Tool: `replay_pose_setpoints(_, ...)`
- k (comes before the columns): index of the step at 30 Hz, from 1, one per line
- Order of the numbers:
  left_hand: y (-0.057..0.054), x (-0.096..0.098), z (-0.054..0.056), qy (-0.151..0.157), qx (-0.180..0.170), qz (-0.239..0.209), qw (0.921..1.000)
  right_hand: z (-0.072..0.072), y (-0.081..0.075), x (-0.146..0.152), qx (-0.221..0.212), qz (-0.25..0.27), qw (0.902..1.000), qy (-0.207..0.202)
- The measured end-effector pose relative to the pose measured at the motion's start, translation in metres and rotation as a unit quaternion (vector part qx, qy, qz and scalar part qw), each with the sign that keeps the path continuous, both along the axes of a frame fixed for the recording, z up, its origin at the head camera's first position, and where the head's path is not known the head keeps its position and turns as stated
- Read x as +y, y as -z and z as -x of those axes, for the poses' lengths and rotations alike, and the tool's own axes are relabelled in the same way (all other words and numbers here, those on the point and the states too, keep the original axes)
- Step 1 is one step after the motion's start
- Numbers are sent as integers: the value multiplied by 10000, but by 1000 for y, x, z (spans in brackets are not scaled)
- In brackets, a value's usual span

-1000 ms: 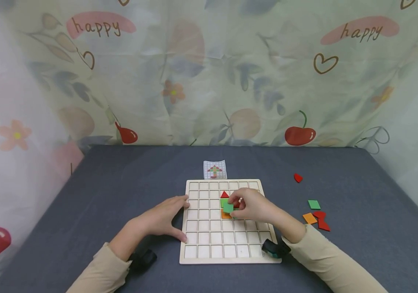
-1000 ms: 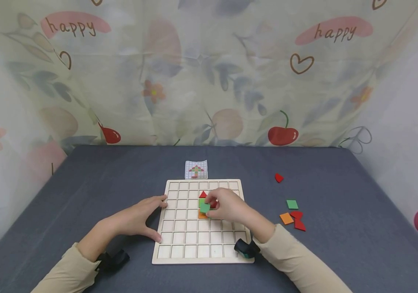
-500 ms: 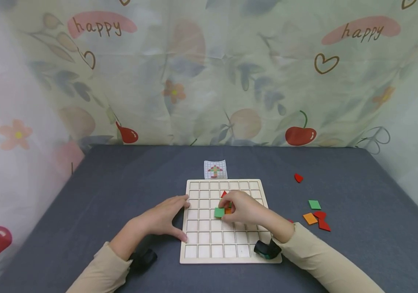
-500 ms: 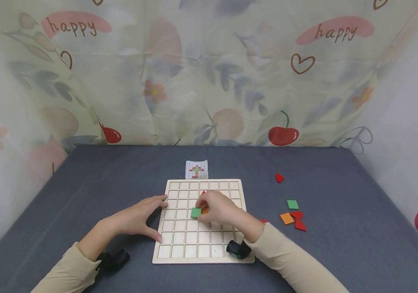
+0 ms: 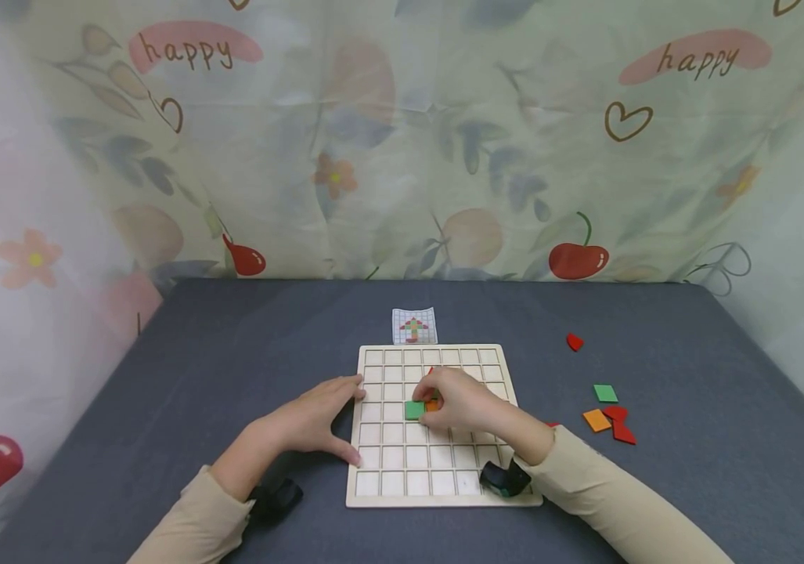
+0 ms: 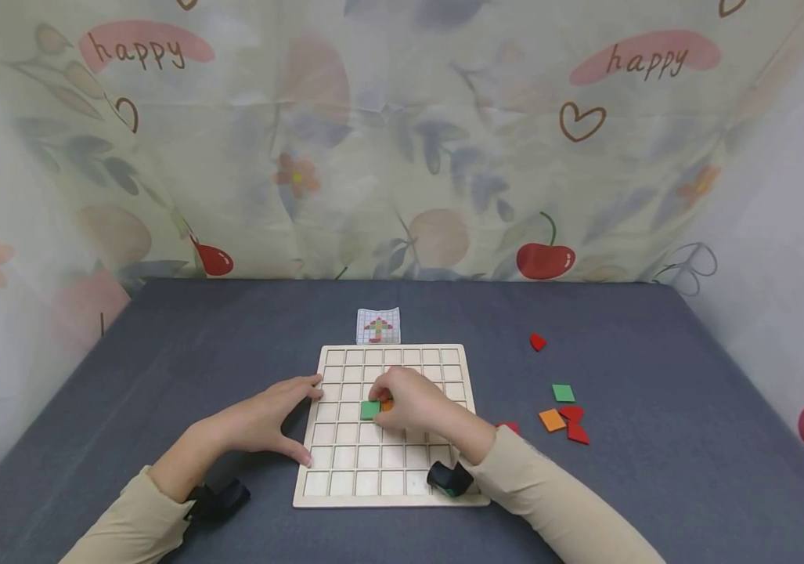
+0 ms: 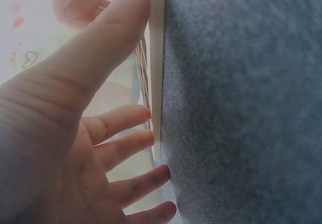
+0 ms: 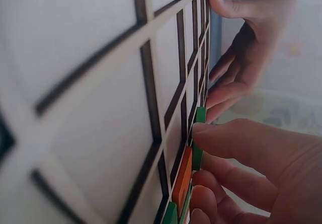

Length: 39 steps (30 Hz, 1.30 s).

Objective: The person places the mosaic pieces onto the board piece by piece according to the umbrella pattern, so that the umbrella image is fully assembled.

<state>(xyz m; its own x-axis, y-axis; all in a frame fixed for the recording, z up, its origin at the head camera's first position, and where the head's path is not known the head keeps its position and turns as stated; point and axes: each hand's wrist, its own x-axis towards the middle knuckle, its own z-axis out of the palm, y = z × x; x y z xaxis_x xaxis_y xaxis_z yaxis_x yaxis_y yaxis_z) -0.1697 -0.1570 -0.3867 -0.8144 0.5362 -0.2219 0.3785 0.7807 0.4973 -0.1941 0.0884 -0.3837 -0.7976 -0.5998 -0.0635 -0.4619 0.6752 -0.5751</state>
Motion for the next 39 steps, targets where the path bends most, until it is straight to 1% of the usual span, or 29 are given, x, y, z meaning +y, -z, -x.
replay_pose_setpoints(5, 0, 0, 0, -14, -18, -11, 10000, 0, 1, -1, 33, 3, 10000, 3)
replay_pose_setpoints(15, -1, 1, 0, -24, -14, 30, 10000, -1, -1, 0, -40, 35, 10000, 52)
replay_pose_setpoints(19, -1, 1, 0, 25, 23, 26, 10000, 0, -5, 8, 67, 143, 9999, 9)
replay_pose_setpoints(22, -2, 1, 0, 45, 37, 21, 10000, 2, -8, 19, 139, 230, 9996, 95)
replay_pose_setpoints(27, -1, 0, 0, 33, 42, 14, 10000, 10, -13, 45, 25, 304, 9981, 543)
replay_pose_setpoints(30, -1, 0, -1, 29, 51, 1, 10000, 16, -15, 62, 81, 333, 9958, 852)
replay_pose_setpoints(34, -1, -1, -1, 29, 40, -4, 10000, 25, -18, 87, 210, 357, 9917, 1213)
replay_pose_setpoints(39, -1, -1, -1, 49, 40, -6, 10000, 36, -21, 120, 132, 346, 9842, 1732)
